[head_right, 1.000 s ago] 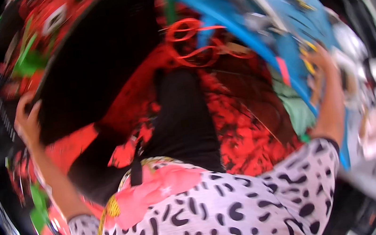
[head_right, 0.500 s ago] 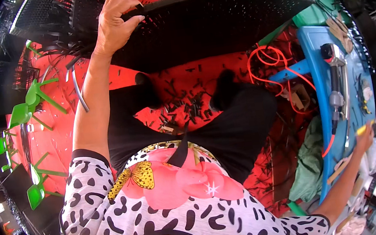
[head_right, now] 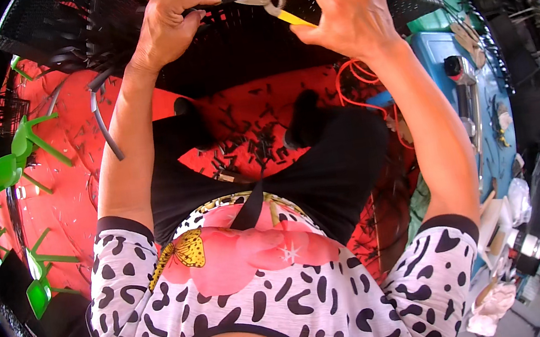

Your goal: The person weaves black strips onto a furniture frame by hand and secures them using a nail gun, then cuts the excess material with pliers.

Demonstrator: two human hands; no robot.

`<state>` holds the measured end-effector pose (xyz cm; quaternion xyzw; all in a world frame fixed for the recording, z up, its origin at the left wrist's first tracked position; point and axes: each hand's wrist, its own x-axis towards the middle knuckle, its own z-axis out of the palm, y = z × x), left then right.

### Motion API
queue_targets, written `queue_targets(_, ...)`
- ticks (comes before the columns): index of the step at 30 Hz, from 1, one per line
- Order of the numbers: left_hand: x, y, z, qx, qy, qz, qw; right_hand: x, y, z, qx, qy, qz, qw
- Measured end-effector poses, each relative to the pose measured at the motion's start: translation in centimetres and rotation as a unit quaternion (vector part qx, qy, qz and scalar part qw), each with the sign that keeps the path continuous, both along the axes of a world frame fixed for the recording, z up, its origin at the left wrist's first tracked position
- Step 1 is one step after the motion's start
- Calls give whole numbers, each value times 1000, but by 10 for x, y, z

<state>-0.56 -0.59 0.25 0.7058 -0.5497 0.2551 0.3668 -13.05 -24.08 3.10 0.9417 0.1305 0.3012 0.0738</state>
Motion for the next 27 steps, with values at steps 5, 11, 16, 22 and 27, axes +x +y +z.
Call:
queue_targets(5, -3, 3, 0, -12, -10, -9, 1000, 12, 14, 6, -22, -5, 59, 998)
queue_targets(11, -8, 7, 1, 11, -50, 2, 999, 20, 20, 4, -67, -10, 58, 996)
queue_targets(16, -8, 5, 1, -20, -48, -22, 998, 25, 16, -1, -75, -37, 79, 993)
queue_targets(22, 1, 2, -11, -57, -66, -73, 993, 28, 13, -5, -72, -62, 103, 990)
queue_targets(27, -10, 7, -3, -8, -79, -48, 996, 23, 14, -1, -66, -78, 109, 989)
